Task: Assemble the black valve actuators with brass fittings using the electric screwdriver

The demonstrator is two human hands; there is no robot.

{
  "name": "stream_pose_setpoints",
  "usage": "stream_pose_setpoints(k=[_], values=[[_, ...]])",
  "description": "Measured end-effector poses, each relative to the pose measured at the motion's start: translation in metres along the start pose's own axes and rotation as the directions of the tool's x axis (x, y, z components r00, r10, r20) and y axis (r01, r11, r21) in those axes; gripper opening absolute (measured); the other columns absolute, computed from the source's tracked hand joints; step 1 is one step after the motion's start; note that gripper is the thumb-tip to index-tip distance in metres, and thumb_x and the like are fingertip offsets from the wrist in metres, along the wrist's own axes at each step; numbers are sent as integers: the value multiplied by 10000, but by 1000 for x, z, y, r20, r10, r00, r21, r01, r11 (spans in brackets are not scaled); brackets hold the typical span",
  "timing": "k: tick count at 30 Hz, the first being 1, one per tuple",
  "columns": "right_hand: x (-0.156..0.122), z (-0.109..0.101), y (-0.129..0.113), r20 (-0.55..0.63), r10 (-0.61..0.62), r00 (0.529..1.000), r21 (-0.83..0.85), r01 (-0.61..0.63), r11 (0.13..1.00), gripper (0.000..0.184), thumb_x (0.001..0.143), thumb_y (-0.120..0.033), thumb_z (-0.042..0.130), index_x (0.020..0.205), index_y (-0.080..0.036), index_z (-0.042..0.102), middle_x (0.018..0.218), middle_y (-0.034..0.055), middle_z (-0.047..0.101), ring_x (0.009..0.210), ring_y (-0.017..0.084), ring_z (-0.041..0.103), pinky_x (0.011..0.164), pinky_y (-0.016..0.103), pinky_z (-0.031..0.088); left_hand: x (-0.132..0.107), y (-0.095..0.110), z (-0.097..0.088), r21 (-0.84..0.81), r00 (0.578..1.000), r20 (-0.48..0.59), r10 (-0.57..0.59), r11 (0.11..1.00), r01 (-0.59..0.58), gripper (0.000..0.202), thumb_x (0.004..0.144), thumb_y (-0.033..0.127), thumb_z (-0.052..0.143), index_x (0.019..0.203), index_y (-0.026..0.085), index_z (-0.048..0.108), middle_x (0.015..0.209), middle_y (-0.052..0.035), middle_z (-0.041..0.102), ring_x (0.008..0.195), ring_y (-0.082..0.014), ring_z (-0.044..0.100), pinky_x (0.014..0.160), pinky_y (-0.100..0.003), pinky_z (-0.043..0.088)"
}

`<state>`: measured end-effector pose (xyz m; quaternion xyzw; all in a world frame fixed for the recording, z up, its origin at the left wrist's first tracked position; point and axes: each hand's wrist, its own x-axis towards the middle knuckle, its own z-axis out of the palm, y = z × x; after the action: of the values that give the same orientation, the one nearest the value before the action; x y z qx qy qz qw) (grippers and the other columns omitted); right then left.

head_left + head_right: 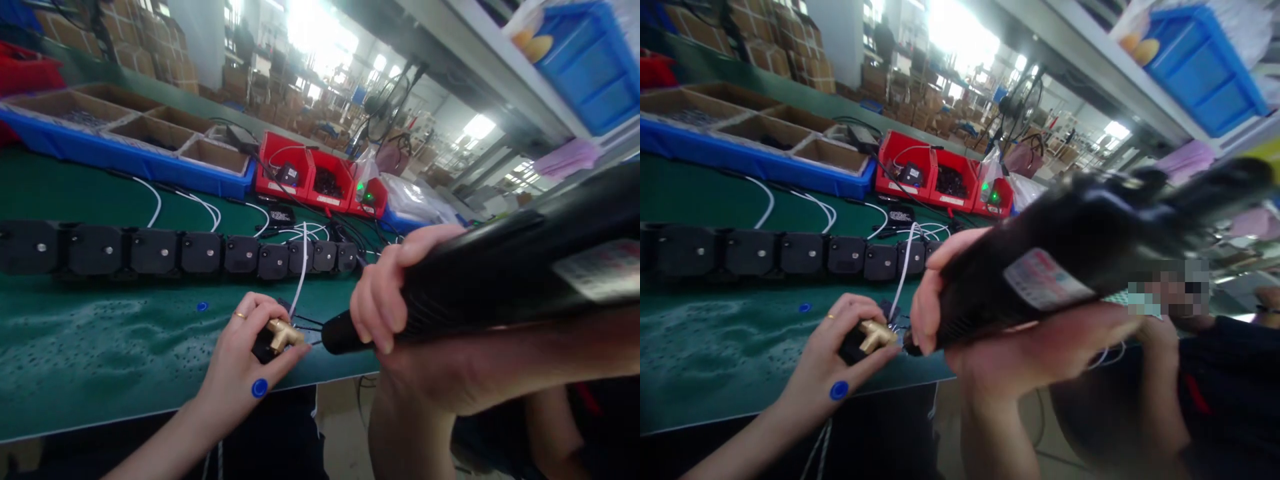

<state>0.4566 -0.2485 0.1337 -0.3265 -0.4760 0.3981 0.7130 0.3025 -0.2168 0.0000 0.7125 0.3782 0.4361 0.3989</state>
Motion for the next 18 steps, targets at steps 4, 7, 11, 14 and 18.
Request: stream_pose_setpoints(k=[4, 7, 11, 14, 18], values=[[7, 8, 7, -58, 8, 998, 16, -7, 1000, 675, 779, -854, 632, 647, -194, 675, 432, 1, 534, 320, 138, 462, 304, 244, 325, 1, -3, -3, -2, 999, 15, -39, 999, 39, 203, 802, 312, 738, 958, 250, 625, 915, -13, 683, 817, -209, 675, 738, -326, 530], [17, 13, -1, -80, 77, 994, 2, -77, 997, 665, 719, -848, 697, 567, -207, 603, 381, -19, 487, 272, 141, 417, 263, 250, 279, 4, -9, -17, -75, 989, 117, -93, 992, 102, 245, 782, 351, 747, 985, 247, 658, 1017, -65, 777, 1054, -295, 727, 909, -406, 570], [26, 25, -9, -59, 173, 983, -1, -173, 985, 713, 729, -894, 624, 497, -232, 498, 316, -53, 397, 220, 129, 344, 245, 257, 263, 8, -17, -35, -69, 974, 210, -89, 992, 105, 412, 824, 407, 749, 1214, 279, 725, 1238, -92, 785, 1263, -358, 671, 1125, -518, 489], [27, 35, -8, -89, 216, 972, 11, -215, 976, 737, 800, -904, 498, 491, -238, 439, 336, -73, 368, 212, 100, 305, 246, 247, 253, 7, -20, -40, -89, 977, 194, -90, 990, 109, 533, 883, 409, 705, 1407, 338, 634, 1397, -53, 713, 1210, -313, 716, 1097, -434, 533], [27, 38, -6, -28, 196, 980, -99, -198, 975, 706, 791, -907, 498, 561, -245, 416, 431, -66, 465, 238, 110, 357, 243, 265, 282, 5, -19, -37, -99, 980, 172, -102, 988, 120, 444, 886, 395, 683, 1327, 347, 693, 1349, -24, 741, 1202, -310, 719, 1050, -361, 561]])
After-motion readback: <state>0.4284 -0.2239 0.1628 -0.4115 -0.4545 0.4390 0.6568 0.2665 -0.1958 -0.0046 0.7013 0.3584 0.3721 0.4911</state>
